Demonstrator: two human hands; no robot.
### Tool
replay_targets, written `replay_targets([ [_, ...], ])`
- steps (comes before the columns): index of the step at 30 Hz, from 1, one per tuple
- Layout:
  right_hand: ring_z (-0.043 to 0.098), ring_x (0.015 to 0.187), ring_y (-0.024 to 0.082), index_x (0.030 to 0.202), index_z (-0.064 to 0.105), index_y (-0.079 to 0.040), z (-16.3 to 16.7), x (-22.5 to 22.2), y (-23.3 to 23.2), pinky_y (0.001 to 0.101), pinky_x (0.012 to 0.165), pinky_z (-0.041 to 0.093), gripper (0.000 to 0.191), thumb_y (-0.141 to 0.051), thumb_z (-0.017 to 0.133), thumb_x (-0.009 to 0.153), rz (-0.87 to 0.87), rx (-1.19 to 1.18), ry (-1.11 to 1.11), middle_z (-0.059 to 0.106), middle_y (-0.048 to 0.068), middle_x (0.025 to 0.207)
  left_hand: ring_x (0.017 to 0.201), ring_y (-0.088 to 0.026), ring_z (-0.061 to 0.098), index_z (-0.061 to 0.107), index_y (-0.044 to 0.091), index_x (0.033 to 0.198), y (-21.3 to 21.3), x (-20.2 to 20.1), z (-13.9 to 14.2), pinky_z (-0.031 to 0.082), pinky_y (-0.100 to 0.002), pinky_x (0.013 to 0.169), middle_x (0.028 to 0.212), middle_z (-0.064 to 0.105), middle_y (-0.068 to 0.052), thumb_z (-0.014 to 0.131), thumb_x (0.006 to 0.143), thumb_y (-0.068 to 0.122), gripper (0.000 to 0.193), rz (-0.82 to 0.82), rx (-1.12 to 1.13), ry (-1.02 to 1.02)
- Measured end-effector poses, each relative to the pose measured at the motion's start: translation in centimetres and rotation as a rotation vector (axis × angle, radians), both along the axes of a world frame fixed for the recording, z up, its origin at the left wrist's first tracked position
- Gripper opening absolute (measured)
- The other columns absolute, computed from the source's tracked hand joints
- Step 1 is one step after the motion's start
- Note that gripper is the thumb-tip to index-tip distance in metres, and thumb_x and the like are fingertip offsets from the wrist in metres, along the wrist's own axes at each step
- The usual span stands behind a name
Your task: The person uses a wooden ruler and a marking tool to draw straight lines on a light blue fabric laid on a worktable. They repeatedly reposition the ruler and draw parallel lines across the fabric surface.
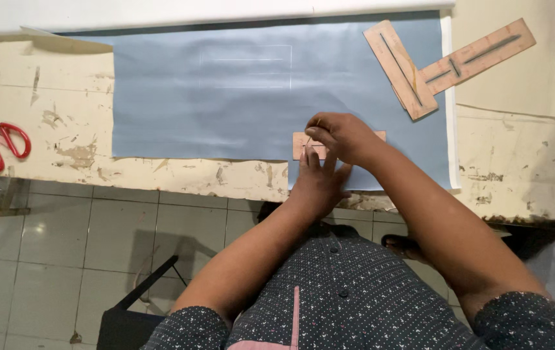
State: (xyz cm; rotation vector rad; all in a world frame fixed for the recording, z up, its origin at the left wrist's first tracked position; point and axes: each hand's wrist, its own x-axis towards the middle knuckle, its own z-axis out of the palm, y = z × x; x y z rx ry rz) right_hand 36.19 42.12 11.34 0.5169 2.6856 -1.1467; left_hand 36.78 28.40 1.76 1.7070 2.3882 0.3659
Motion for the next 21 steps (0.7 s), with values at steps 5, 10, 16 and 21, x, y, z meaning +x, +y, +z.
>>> replay_targets([
  [5,0.071,0.087,0.027,0.111,0.073,-0.011,-0.5,-1.4,-1.7,0.0393,0.079,0.055,0.029,-0.034,0.063,0.097,0.107,0.027,-0.004,0.076,0.011,0.096,0.138,-0.063,0.027,0.054,0.017,0.140,0.0,0.0,0.7,0.032,-0.073,0.111,0.152,0.026,-0.030,0.076,0.083,0.041,0.066,-0.003,-0.008,0.061],
  [10,0.065,0.094,0.031,0.108,0.065,-0.003,-0.2,-1.5,-0.1,0.0425,0.084,0.052,0.026,-0.028,0.060,0.108,-0.098,0.157,0.285,0.065,0.016,0.104,0.131,-0.068,0.026,0.050,0.014,0.149,0.0,-0.3,0.7,0.030,-0.072,0.105,0.155,0.024,-0.035,0.073,0.079,0.043,0.079,0.006,0.024,-0.086],
  [16,0.065,0.106,0.028,0.112,0.071,-0.010,1.1,3.3,5.4,0.0422,0.090,0.053,0.033,-0.025,0.079,0.083,-0.075,0.351,-0.053,0.064,0.011,0.115,0.133,-0.050,0.046,0.050,-0.003,0.145,-1.1,-2.9,-1.7,0.039,-0.049,0.115,0.152,0.047,-0.025,0.058,0.100,0.021,0.052,-0.036,0.165,0.130],
  [21,0.065,0.109,0.028,0.120,0.066,-0.009,0.1,6.7,7.0,0.0418,0.094,0.052,0.054,-0.028,0.089,0.075,-0.226,0.289,-0.150,0.060,0.012,0.121,0.144,-0.033,0.050,0.058,0.000,0.136,-3.0,-5.2,-2.8,0.045,-0.039,0.116,0.154,0.052,-0.017,0.052,0.095,-0.001,0.041,0.047,0.225,-0.154],
])
